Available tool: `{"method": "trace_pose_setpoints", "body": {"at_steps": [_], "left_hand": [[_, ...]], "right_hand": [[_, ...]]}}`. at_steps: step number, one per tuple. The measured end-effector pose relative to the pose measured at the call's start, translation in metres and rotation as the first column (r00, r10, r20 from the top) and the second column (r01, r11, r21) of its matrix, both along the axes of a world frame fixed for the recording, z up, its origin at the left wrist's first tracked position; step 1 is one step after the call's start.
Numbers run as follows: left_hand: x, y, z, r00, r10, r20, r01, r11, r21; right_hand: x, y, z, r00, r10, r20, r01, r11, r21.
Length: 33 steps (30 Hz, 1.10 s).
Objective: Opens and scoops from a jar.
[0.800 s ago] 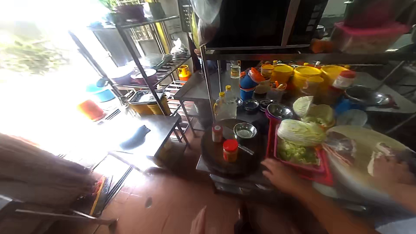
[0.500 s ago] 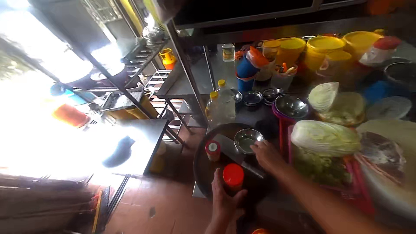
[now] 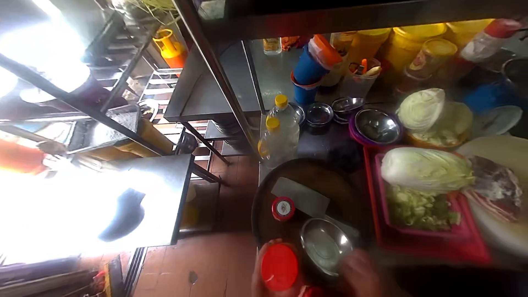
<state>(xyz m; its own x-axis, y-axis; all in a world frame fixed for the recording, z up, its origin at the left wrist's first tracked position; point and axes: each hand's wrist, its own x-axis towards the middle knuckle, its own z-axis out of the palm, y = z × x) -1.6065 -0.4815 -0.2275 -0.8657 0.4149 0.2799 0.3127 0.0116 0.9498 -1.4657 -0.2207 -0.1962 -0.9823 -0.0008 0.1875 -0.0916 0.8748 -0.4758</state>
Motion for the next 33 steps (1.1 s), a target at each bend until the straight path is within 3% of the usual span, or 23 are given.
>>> {"method": "trace_pose_setpoints", "body": {"at_steps": [3, 6, 8, 10, 13, 14, 17, 19, 22, 25, 27, 30, 33], "left_hand": [[-0.022, -0.039, 0.0, 0.998, -0.058, -0.011, 0.057, 0.998, -0.036], [-0.041, -0.058, 0.008, 0.99, -0.14, -0.003, 0.139, 0.985, -0.106], [-0.05, -0.06, 0.009, 0.983, -0.185, -0.018, 0.18, 0.97, -0.163], [-0.058, -0.061, 0.013, 0.975, -0.219, -0.049, 0.202, 0.952, -0.231], [-0.066, -0.049, 0.028, 0.955, -0.266, -0.133, 0.22, 0.932, -0.288], [-0.065, -0.044, 0.035, 0.947, -0.276, -0.161, 0.221, 0.93, -0.294], [-0.057, -0.033, 0.057, 0.93, -0.294, -0.222, 0.228, 0.932, -0.281], [-0.055, -0.031, 0.071, 0.926, -0.315, -0.208, 0.259, 0.931, -0.258], [-0.071, -0.037, 0.09, 0.861, -0.493, -0.124, 0.468, 0.864, -0.188], [-0.091, -0.042, 0.114, 0.643, -0.765, 0.037, 0.765, 0.639, -0.078], [-0.1, -0.038, 0.129, 0.556, -0.828, 0.076, 0.831, 0.549, -0.093], [-0.101, -0.031, 0.123, 0.612, -0.791, 0.0, 0.783, 0.606, -0.142], [-0.098, -0.028, 0.11, 0.719, -0.689, -0.087, 0.675, 0.723, -0.146]], "right_hand": [[0.004, -0.022, -0.048, 0.998, 0.055, -0.023, -0.047, 0.961, 0.273], [-0.003, -0.032, -0.061, 0.994, -0.016, 0.106, -0.019, 0.948, 0.318], [-0.009, -0.043, -0.039, 0.933, -0.136, 0.333, 0.04, 0.959, 0.279], [-0.021, -0.057, 0.004, 0.872, -0.224, 0.435, 0.163, 0.971, 0.174], [-0.048, -0.089, 0.089, 0.928, -0.231, 0.294, 0.285, 0.945, -0.159], [-0.059, -0.104, 0.11, 0.945, -0.232, 0.232, 0.277, 0.943, -0.184], [-0.09, -0.149, 0.126, 0.939, -0.309, 0.152, 0.301, 0.951, 0.071], [-0.101, -0.158, 0.118, 0.945, -0.326, -0.024, 0.324, 0.926, 0.192], [-0.1, -0.15, 0.134, 0.976, -0.16, -0.15, 0.193, 0.951, 0.241], [-0.093, -0.132, 0.156, 0.974, 0.163, -0.157, -0.129, 0.971, 0.203], [-0.093, -0.112, 0.17, 0.945, 0.283, -0.163, -0.266, 0.957, 0.12], [-0.092, -0.072, 0.182, 0.977, 0.143, -0.161, -0.15, 0.988, -0.038], [-0.102, -0.007, 0.149, 0.972, -0.231, -0.047, 0.231, 0.973, -0.009]]}}
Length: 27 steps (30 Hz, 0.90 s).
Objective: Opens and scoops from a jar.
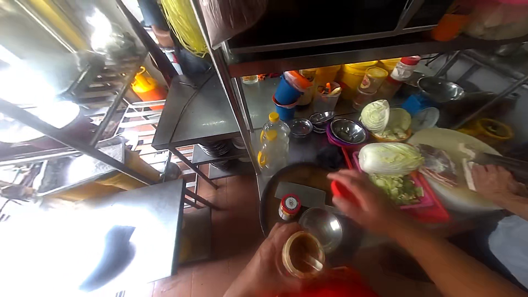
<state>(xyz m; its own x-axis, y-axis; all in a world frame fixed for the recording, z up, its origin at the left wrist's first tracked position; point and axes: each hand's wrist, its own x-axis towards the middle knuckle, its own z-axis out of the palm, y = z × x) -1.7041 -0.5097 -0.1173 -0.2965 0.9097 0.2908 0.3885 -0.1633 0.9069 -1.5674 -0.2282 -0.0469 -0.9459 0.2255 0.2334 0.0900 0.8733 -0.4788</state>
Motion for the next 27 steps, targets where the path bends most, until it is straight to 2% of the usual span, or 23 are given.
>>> {"method": "trace_pose_setpoints", "body": {"at_steps": [2, 4, 7, 10, 12, 14, 15, 17, 18, 19, 21, 22, 24, 25, 27], "left_hand": [[0.006, 0.0, -0.008, 0.996, 0.079, -0.032, -0.079, 0.997, 0.015], [0.014, -0.001, -0.016, 0.988, 0.148, -0.039, -0.147, 0.989, 0.034], [0.026, 0.0, -0.023, 0.968, 0.25, -0.008, -0.25, 0.968, 0.02], [0.037, 0.004, -0.026, 0.948, 0.317, 0.032, -0.317, 0.948, 0.007], [0.043, 0.009, -0.026, 0.931, 0.362, 0.039, -0.362, 0.932, -0.004], [0.052, 0.016, -0.026, 0.902, 0.429, 0.047, -0.429, 0.903, -0.01], [0.057, 0.02, -0.026, 0.879, 0.474, 0.044, -0.474, 0.88, -0.014], [0.069, 0.027, -0.023, 0.824, 0.566, -0.003, -0.566, 0.823, -0.048], [0.074, 0.032, -0.02, 0.799, 0.6, -0.043, -0.602, 0.795, -0.074], [0.08, 0.037, -0.016, 0.784, 0.614, -0.085, -0.62, 0.779, -0.09], [0.083, 0.042, -0.005, 0.79, 0.592, -0.16, -0.607, 0.792, -0.067], [0.082, 0.038, 0.003, 0.825, 0.551, -0.127, -0.559, 0.828, -0.048], [0.076, 0.027, 0.02, 0.876, 0.468, 0.115, -0.476, 0.878, 0.049], [0.074, 0.024, 0.026, 0.856, 0.441, 0.269, -0.479, 0.873, 0.092], [0.074, 0.019, 0.035, 0.726, 0.307, 0.615, -0.474, 0.872, 0.124]], "right_hand": [[-0.009, 0.045, -0.052, 0.965, -0.232, 0.122, 0.236, 0.972, -0.016], [-0.013, 0.076, -0.111, 0.913, -0.361, 0.188, 0.367, 0.93, 0.002], [-0.017, 0.096, -0.171, 0.897, -0.355, 0.264, 0.357, 0.933, 0.042], [-0.02, 0.098, -0.192, 0.902, -0.298, 0.313, 0.289, 0.954, 0.078], [-0.016, 0.089, -0.175, 0.922, -0.277, 0.27, 0.282, 0.959, 0.022], [-0.003, 0.064, -0.132, 0.954, -0.174, 0.245, 0.224, 0.955, -0.195], [0.005, 0.047, -0.107, 0.962, -0.05, 0.268, 0.152, 0.914, -0.375], [0.02, 0.009, -0.069, 0.943, 0.285, 0.173, -0.07, 0.678, -0.732], [0.024, -0.009, -0.058, 0.914, 0.395, 0.095, -0.171, 0.588, -0.791], [0.026, -0.022, -0.052, 0.89, 0.453, 0.05, -0.247, 0.571, -0.783], [0.025, -0.033, -0.048, 0.902, 0.432, -0.011, -0.303, 0.614, -0.729], [0.023, -0.032, -0.045, 0.908, 0.415, -0.062, -0.326, 0.604, -0.727], [0.017, -0.024, -0.032, 0.879, 0.431, -0.204, -0.434, 0.546, -0.717], [0.014, -0.021, -0.023, 0.843, 0.459, -0.28, -0.505, 0.499, -0.704], [0.008, -0.023, -0.007, 0.752, 0.53, -0.391, -0.633, 0.418, -0.652]]}}
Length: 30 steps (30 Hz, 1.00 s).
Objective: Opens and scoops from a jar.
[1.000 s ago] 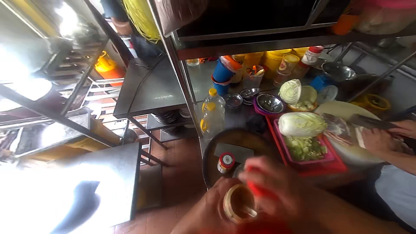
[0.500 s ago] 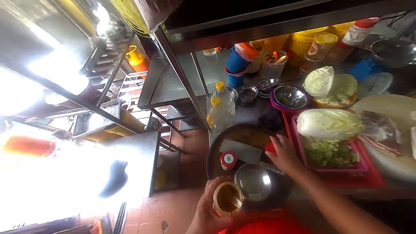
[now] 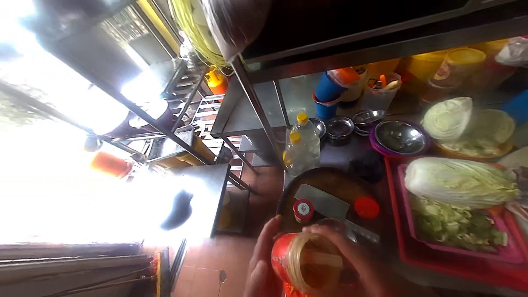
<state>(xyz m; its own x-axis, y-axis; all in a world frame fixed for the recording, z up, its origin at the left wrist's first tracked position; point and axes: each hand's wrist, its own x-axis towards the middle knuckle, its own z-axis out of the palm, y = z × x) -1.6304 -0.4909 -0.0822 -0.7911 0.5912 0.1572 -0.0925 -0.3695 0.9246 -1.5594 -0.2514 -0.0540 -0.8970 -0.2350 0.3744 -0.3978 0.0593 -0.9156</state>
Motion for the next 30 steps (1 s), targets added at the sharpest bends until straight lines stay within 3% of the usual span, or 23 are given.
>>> {"method": "trace_pose_setpoints", "body": {"at_steps": [2, 4, 6, 8, 12, 15, 20, 23, 30], "left_hand": [[0.006, 0.003, 0.008, 0.934, -0.104, 0.341, 0.025, 0.973, 0.23], [0.006, 0.011, 0.015, 0.887, -0.101, 0.45, -0.059, 0.943, 0.328], [-0.003, 0.014, 0.012, 0.907, -0.061, 0.416, -0.108, 0.923, 0.37], [-0.014, 0.013, 0.011, 0.928, -0.014, 0.373, -0.131, 0.924, 0.36], [-0.026, 0.006, 0.017, 0.974, 0.043, 0.222, -0.105, 0.955, 0.277], [-0.037, 0.004, 0.018, 0.99, 0.087, 0.111, -0.11, 0.969, 0.222], [-0.049, 0.004, 0.02, 0.989, 0.149, -0.006, -0.148, 0.983, 0.112], [-0.055, 0.007, 0.018, 0.994, 0.101, -0.038, -0.097, 0.992, 0.076], [-0.053, 0.017, 0.016, 0.975, -0.048, 0.217, 0.002, 0.978, 0.207]], "right_hand": [[-0.007, -0.008, 0.013, 0.994, 0.035, -0.105, -0.026, 0.995, 0.093], [-0.007, -0.012, 0.033, 0.982, -0.029, -0.185, 0.088, 0.942, 0.324], [0.0, -0.013, 0.059, 0.949, -0.153, -0.274, 0.277, 0.819, 0.502], [0.006, -0.013, 0.076, 0.896, -0.239, -0.374, 0.424, 0.711, 0.561], [0.01, -0.034, 0.082, 0.824, -0.29, -0.487, 0.566, 0.455, 0.687], [0.007, -0.049, 0.079, 0.781, -0.35, -0.518, 0.62, 0.336, 0.708], [0.003, -0.056, 0.068, 0.788, -0.472, -0.394, 0.574, 0.333, 0.748], [0.002, -0.055, 0.065, 0.806, -0.505, -0.309, 0.525, 0.368, 0.767], [0.01, -0.061, 0.071, 0.66, -0.582, -0.475, 0.688, 0.213, 0.694]]}}
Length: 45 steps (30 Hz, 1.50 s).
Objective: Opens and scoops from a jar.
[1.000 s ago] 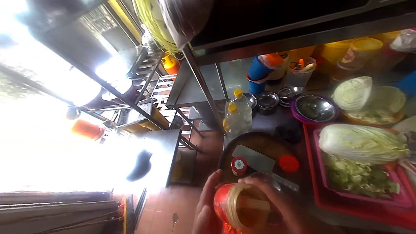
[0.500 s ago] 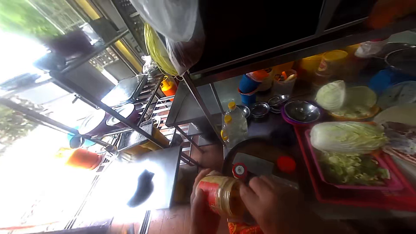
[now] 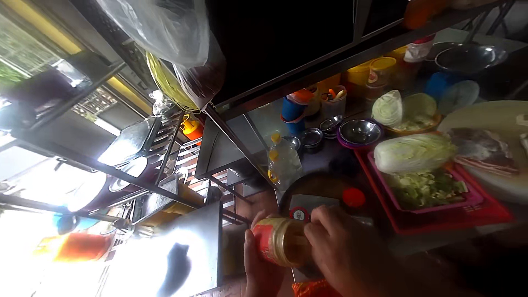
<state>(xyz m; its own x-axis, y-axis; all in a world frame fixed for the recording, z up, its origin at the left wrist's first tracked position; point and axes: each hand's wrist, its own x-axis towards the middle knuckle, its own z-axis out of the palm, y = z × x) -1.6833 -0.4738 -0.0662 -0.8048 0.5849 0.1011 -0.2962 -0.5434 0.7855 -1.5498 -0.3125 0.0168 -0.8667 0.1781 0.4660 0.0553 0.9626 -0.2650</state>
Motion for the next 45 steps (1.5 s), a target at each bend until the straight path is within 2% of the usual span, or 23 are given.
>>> {"method": "trace_pose_setpoints", "body": {"at_steps": [5, 10, 12, 15, 18, 21, 23, 25, 27, 29, 31, 33, 37, 40, 43, 45], "left_hand": [[0.001, 0.004, 0.001, 0.999, -0.043, -0.011, 0.043, 0.999, 0.009], [-0.006, 0.0, -0.009, 0.99, 0.06, -0.129, -0.076, 0.99, -0.119], [-0.009, -0.003, -0.012, 0.978, 0.087, -0.192, -0.117, 0.981, -0.152], [-0.009, -0.004, -0.012, 0.929, 0.111, -0.352, -0.18, 0.969, -0.17], [-0.007, -0.004, -0.01, 0.874, 0.145, -0.464, -0.211, 0.973, -0.095], [-0.004, 0.0, -0.011, 0.815, 0.166, -0.556, -0.235, 0.97, -0.055], [0.001, 0.003, -0.018, 0.797, 0.182, -0.576, -0.262, 0.963, -0.058], [0.007, 0.008, -0.025, 0.79, 0.201, -0.579, -0.297, 0.952, -0.076], [0.009, 0.009, -0.03, 0.828, 0.197, -0.525, -0.284, 0.955, -0.088], [0.007, 0.007, -0.027, 0.882, 0.155, -0.446, -0.222, 0.97, -0.101], [0.008, 0.008, -0.016, 0.978, 0.044, -0.202, -0.052, 0.998, -0.038], [0.009, 0.008, -0.005, 0.993, -0.103, 0.052, 0.1, 0.993, 0.058], [0.004, 0.013, 0.019, 0.929, -0.266, 0.256, 0.23, 0.959, 0.163], [-0.005, 0.016, 0.032, 0.87, -0.366, 0.331, 0.298, 0.924, 0.239], [-0.013, 0.015, 0.045, 0.845, -0.406, 0.347, 0.349, 0.912, 0.217], [-0.017, 0.015, 0.049, 0.817, -0.445, 0.365, 0.397, 0.895, 0.202]], "right_hand": [[0.004, -0.006, 0.001, 0.995, 0.041, 0.092, -0.037, 0.998, -0.041], [0.009, -0.008, 0.003, 0.975, 0.047, 0.218, -0.01, 0.986, -0.169], [0.011, -0.003, -0.001, 0.961, 0.113, 0.254, -0.04, 0.96, -0.277], [0.016, 0.006, -0.01, 0.959, 0.203, 0.2, -0.058, 0.827, -0.559], [0.025, 0.014, -0.019, 0.975, 0.141, 0.173, 0.04, 0.65, -0.758], [0.031, 0.012, -0.02, 0.986, 0.033, 0.161, 0.129, 0.447, -0.885], [0.029, 0.004, -0.022, 0.993, -0.042, 0.108, 0.116, 0.39, -0.914], [0.026, -0.003, -0.024, 0.999, -0.037, 0.03, 0.041, 0.38, -0.924], [0.025, -0.002, -0.031, 0.995, 0.065, -0.076, -0.097, 0.483, -0.87], [0.026, 0.009, -0.035, 0.955, 0.229, -0.191, -0.297, 0.688, -0.662], [0.026, 0.018, -0.03, 0.918, 0.315, -0.24, -0.386, 0.85, -0.358], [0.028, 0.02, -0.012, 0.924, 0.303, -0.232, -0.336, 0.935, -0.115], [0.019, 0.01, 0.025, 0.922, 0.315, -0.225, -0.287, 0.946, 0.147], [0.017, 0.019, 0.043, 0.882, 0.403, -0.244, -0.357, 0.91, 0.213], [0.021, 0.033, 0.057, 0.854, 0.463, -0.237, -0.387, 0.87, 0.304], [0.02, 0.04, 0.064, 0.811, 0.56, -0.168, -0.488, 0.807, 0.333]]}}
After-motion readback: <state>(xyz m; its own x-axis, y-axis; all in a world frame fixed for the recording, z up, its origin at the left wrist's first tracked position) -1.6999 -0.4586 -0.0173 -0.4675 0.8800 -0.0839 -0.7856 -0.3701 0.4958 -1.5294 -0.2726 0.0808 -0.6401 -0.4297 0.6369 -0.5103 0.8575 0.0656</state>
